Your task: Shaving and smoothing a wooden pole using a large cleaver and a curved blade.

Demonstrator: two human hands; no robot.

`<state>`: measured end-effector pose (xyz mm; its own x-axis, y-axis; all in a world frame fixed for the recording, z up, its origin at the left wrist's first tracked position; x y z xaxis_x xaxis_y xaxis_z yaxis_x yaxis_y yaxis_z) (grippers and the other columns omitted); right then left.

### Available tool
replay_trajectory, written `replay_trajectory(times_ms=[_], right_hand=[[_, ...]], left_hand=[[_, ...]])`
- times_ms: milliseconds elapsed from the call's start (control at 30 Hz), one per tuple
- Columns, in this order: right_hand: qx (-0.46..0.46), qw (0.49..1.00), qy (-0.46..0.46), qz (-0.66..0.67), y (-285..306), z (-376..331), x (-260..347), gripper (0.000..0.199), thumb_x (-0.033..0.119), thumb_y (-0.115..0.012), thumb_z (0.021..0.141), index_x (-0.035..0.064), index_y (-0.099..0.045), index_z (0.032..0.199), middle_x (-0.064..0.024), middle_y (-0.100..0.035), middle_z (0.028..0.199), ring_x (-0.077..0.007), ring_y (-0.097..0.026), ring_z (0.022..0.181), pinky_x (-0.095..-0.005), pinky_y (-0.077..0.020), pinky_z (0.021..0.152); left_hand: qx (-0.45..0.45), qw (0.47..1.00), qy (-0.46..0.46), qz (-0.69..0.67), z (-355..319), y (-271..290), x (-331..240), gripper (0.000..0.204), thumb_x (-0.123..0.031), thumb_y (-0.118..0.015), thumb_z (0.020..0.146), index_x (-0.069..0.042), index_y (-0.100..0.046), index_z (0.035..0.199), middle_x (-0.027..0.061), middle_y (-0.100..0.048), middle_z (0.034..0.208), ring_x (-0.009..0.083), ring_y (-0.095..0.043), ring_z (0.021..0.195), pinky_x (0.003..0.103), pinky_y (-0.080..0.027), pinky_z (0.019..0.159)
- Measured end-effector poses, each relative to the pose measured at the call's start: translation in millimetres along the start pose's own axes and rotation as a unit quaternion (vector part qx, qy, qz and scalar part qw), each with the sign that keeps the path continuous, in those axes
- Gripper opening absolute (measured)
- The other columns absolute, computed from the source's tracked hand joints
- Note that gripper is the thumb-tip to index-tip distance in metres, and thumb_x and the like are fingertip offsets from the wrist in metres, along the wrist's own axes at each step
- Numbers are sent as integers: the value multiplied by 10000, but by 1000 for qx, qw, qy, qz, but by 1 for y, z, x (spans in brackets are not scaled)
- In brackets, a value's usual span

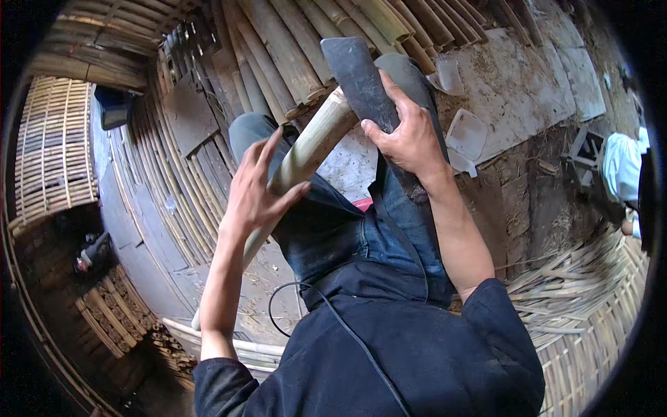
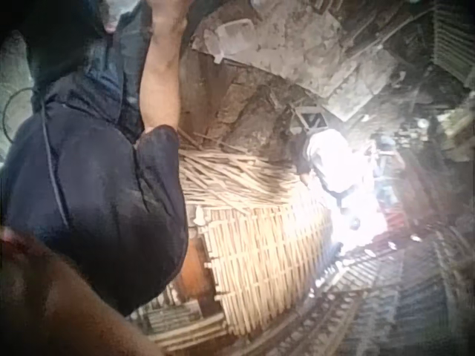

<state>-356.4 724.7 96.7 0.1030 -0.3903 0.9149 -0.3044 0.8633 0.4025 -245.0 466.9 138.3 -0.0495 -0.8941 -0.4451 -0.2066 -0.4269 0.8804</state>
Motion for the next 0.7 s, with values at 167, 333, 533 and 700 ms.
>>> replay_trajectory(times_ms=[167, 333, 533, 700], right_hand=[[8, 999, -11, -32, -5, 1, -4, 868, 184, -817, 850, 0, -412, 1595, -291, -650, 1394, -328, -673, 1282, -375, -505, 1095], [-45, 996, -5, -70, 4, 0, -1, 855, 219, -826, 856, 10, -430, 1584, -302, -713, 1244, -395, -732, 1145, -423, -573, 1001], [-59, 997, 33, -22, 1, 0, -12, 844, 228, -838, 856, 37, -454, 1583, -285, -723, 1246, -383, -741, 1129, -416, -577, 991], [-3, 996, -35, -86, -6, -3, 12, 805, 145, -825, 889, -48, -439, 1569, -230, -708, 1332, -262, -701, 1197, -350, -529, 1055]], left_hand=[[103, 989, 60, -87, 88, -57, -19, 1070, -315, -969, 642, 25, -449, 1514, 276, -715, 1237, 377, -695, 1186, 433, -525, 1076], [191, 943, 34, -272, 99, -67, 18, 677, -175, -878, 658, 44, -652, 1258, 184, -750, 1106, 270, -719, 1048, 388, -551, 972], [243, 931, -15, -273, 105, -78, -1, 627, -227, -873, 645, 69, -676, 1162, 187, -759, 1035, 278, -727, 985, 391, -560, 920], [282, 925, 15, -253, 105, -81, 9, 734, -204, -874, 636, 79, -645, 1273, 180, -750, 1110, 249, -706, 1053, 367, -540, 979]])
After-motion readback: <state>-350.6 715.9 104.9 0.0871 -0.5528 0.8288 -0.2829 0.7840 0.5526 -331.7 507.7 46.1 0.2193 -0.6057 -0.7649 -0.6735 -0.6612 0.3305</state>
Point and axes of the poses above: each hand's wrist, its own z-axis towards the middle knuckle, its own y-axis out of the back of the hand, x = y × z, the point moved 6 cm from there along z, towards the middle knuckle
